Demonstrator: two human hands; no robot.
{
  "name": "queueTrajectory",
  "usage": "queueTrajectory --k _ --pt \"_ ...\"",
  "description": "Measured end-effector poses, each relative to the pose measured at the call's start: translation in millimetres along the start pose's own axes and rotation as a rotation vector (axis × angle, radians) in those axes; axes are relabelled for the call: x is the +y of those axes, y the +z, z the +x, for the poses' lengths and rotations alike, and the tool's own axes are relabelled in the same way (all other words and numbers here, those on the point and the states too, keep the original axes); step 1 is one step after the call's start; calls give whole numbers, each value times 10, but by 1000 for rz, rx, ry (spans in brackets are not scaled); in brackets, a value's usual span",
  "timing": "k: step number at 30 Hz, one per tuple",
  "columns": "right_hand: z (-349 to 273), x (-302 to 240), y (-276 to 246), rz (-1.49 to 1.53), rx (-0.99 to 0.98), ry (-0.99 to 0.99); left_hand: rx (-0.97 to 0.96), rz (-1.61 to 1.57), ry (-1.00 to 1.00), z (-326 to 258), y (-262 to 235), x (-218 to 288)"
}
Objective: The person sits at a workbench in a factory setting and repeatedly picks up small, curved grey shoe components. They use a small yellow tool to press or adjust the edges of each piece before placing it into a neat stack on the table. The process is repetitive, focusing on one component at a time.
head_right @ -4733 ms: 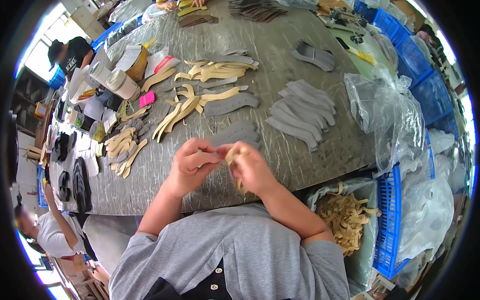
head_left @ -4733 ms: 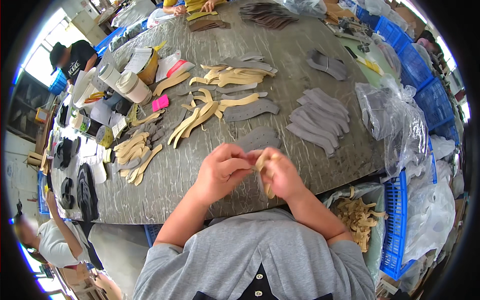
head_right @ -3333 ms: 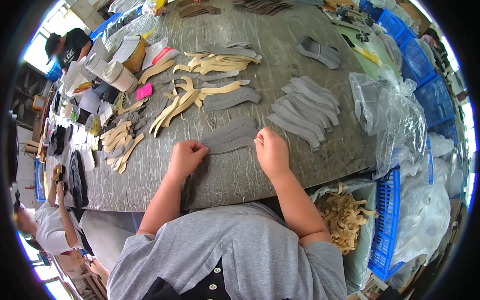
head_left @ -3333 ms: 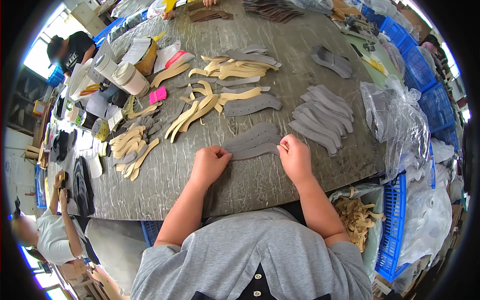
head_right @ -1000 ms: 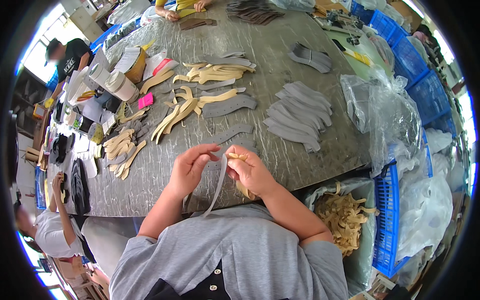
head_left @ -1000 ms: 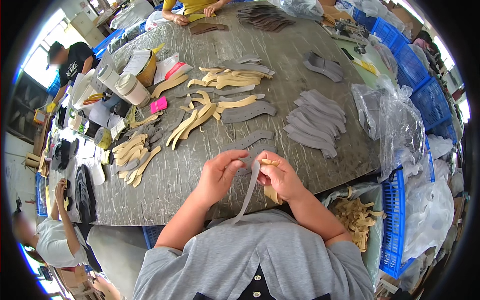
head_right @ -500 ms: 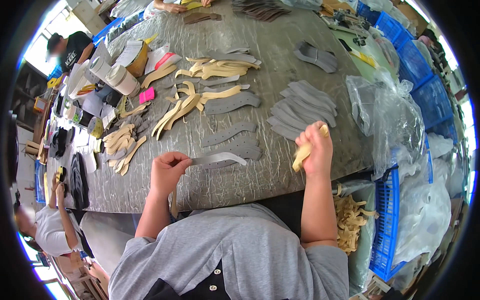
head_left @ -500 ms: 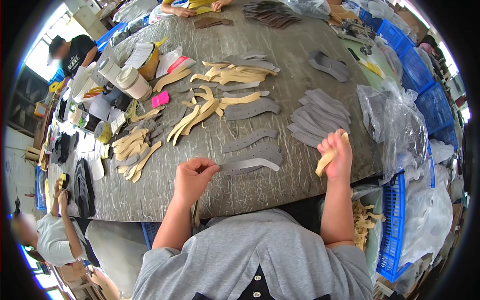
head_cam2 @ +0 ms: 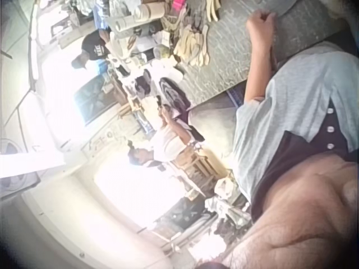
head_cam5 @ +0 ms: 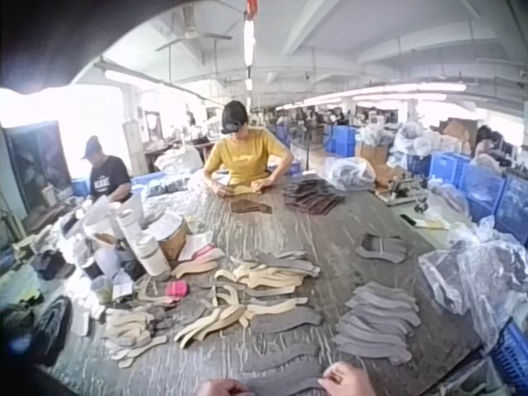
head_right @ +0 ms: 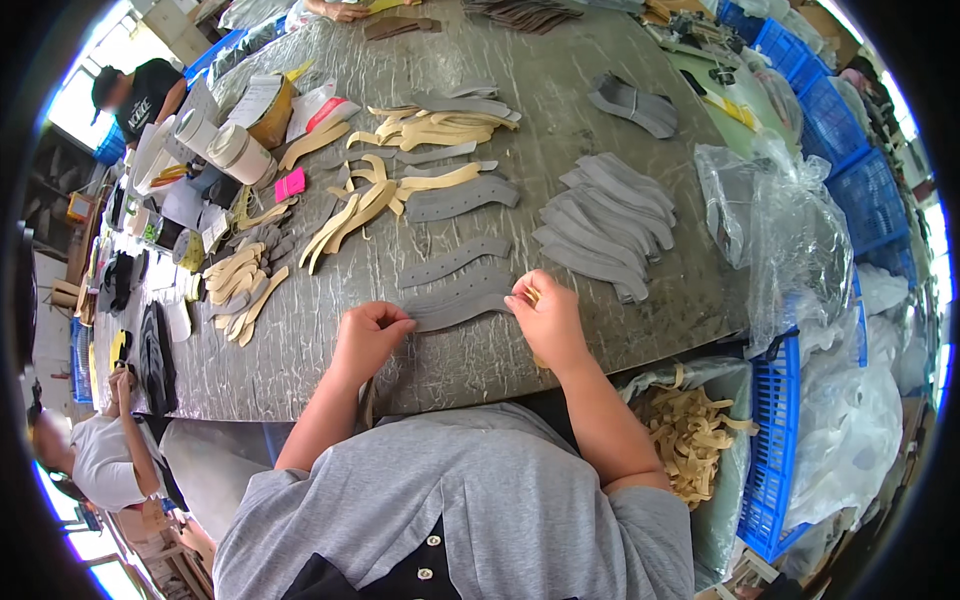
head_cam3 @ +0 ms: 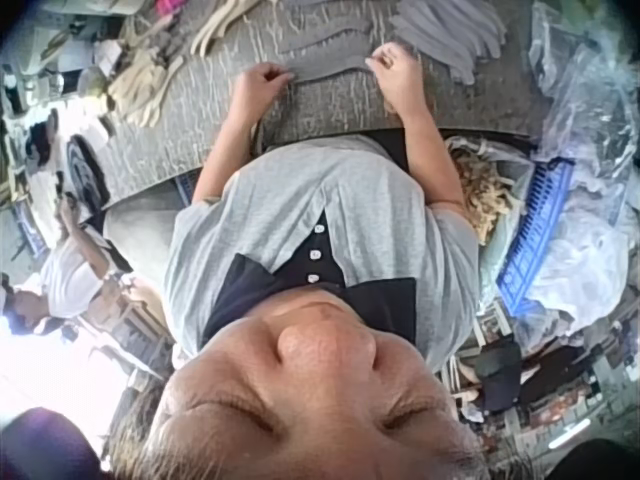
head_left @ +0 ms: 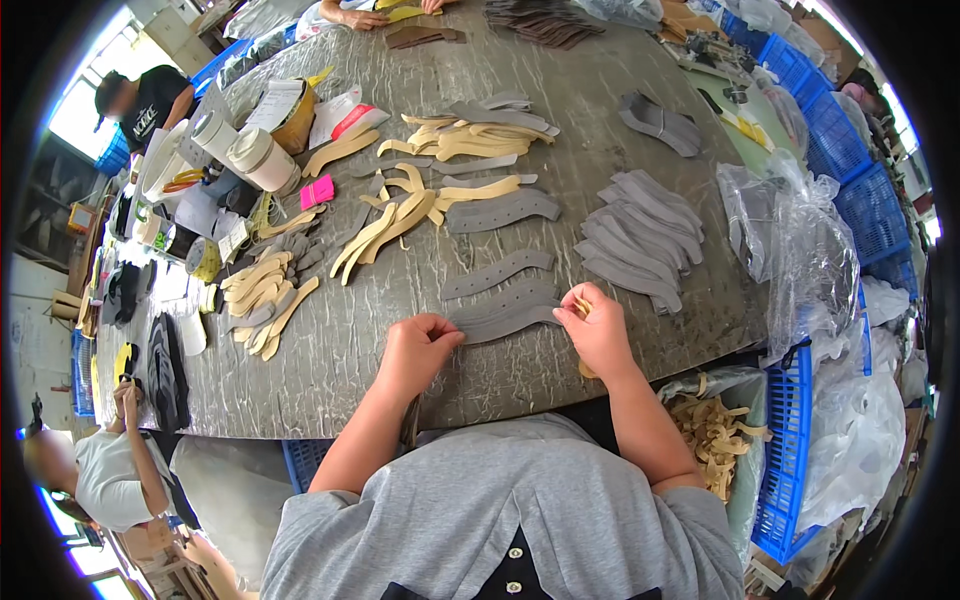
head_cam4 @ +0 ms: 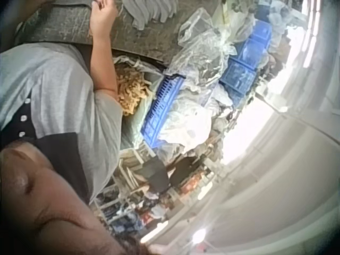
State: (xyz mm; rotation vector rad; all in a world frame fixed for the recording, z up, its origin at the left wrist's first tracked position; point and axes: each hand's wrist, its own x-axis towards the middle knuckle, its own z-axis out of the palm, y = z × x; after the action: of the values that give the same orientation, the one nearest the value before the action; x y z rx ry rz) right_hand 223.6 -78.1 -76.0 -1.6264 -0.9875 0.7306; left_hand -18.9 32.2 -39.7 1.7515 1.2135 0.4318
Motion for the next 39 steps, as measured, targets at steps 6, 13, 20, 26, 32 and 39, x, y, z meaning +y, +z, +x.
queueTrajectory --k 6,13,20,26,32,39 --pt "7 3 59 -120 49 -47 -13 35 -29 56 54 -103" --pt "11 -8 80 -184 67 -55 -44 63 -73 84 33 -56" --pt "16 -47 88 -231 77 -77 -36 82 -61 103 44 -72" --pt "2 -45 128 -435 107 -225 -3 106 -20 94 78 -90" --pt "-142 -164 229 -758 -42 -447 24 144 37 95 116 -129" --pt "-367 -159 81 -947 -110 -342 2 231 97 101 88 -68"
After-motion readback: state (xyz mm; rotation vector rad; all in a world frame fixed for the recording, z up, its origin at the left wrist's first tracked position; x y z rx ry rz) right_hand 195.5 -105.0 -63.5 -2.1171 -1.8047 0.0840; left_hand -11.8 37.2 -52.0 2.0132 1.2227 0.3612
